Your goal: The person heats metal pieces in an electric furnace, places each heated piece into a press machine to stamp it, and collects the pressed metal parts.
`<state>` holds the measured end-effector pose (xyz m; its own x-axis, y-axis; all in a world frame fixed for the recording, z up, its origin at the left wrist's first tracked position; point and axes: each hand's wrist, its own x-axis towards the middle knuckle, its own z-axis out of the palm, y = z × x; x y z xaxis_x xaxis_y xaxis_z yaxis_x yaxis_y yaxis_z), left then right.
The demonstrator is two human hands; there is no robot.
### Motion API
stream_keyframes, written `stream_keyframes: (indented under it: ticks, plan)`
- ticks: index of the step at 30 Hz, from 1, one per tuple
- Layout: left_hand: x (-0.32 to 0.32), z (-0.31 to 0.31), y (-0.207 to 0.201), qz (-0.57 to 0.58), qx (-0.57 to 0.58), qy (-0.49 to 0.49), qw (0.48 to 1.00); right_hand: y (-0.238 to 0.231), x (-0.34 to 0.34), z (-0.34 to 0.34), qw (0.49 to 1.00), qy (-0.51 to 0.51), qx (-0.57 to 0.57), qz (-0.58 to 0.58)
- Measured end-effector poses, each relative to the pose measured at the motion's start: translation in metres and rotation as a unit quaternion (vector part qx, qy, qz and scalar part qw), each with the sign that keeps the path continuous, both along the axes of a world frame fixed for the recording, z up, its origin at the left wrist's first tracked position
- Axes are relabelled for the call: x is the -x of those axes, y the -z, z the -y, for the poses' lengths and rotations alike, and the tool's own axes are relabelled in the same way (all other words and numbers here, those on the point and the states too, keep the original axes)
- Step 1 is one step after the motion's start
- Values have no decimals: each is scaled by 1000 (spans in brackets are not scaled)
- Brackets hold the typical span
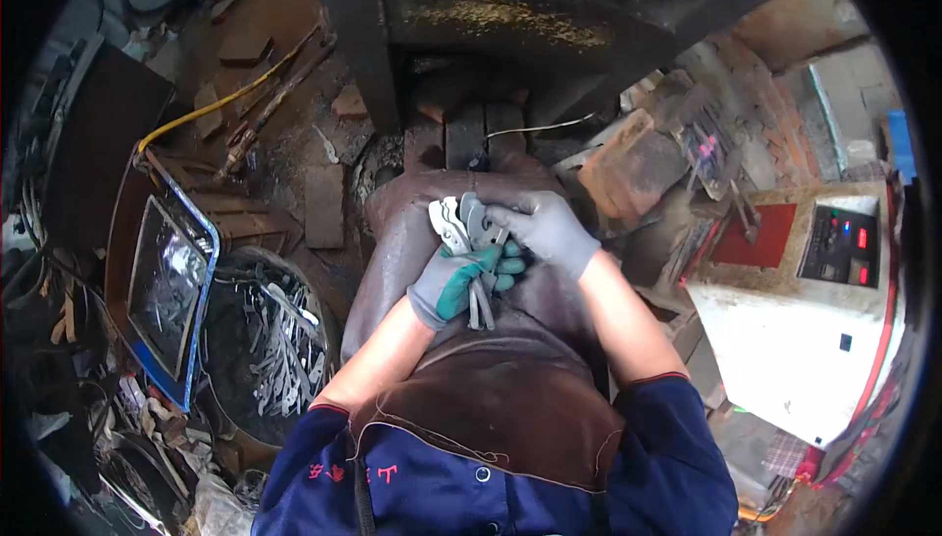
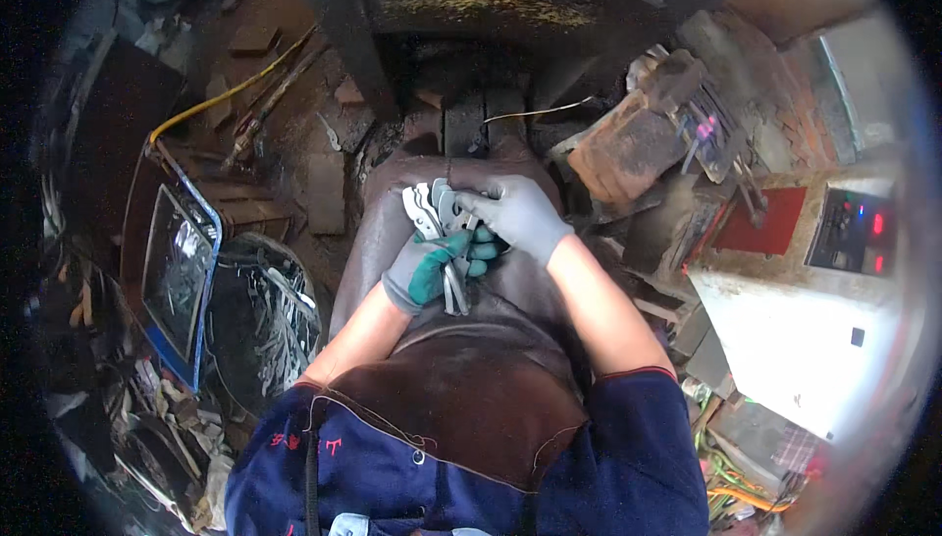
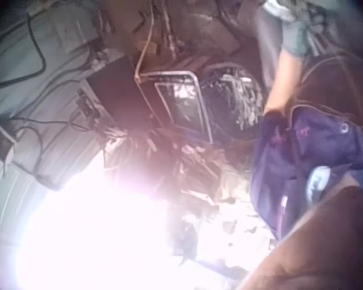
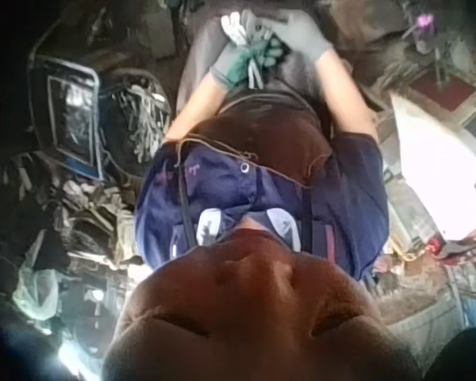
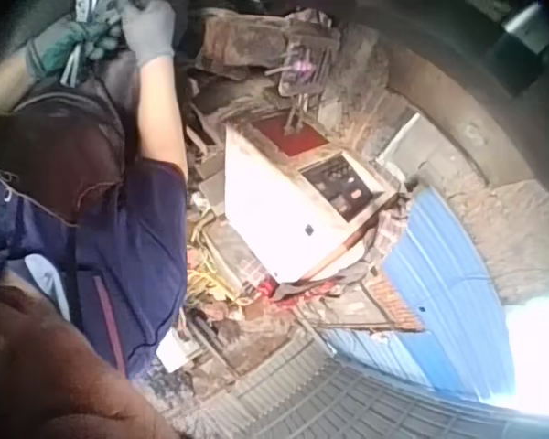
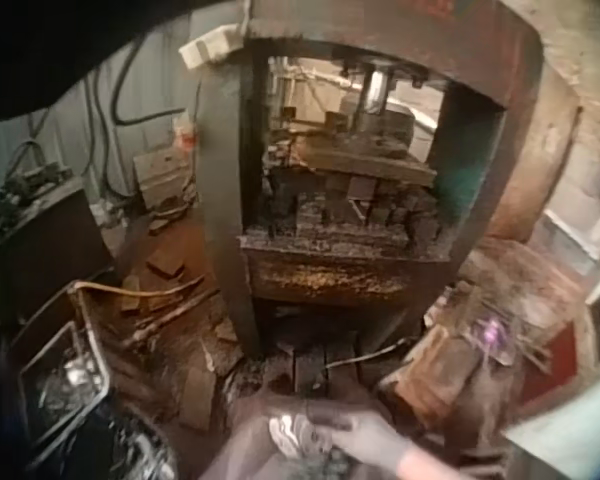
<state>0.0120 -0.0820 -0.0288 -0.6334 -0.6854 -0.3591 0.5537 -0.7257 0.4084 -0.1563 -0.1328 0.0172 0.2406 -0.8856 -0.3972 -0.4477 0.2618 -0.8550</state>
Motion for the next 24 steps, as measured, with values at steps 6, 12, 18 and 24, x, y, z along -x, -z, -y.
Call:
stream_keyframes:
  ticks: [6,12,18,24]
  plan:
    - [-8,-5,16,63,38,-83,994,-33,56,-27,963,262,8,62]
    - [1,-2,23,88,16,72,993,-24,63,-42,971,88,217,-56]
    - [10,-6,0,64,12,61,996,-34,57,-48,983,130,122,-46]
    - [6,-3,1,32,-44,25,998,-36,151,-97,825,485,91,275]
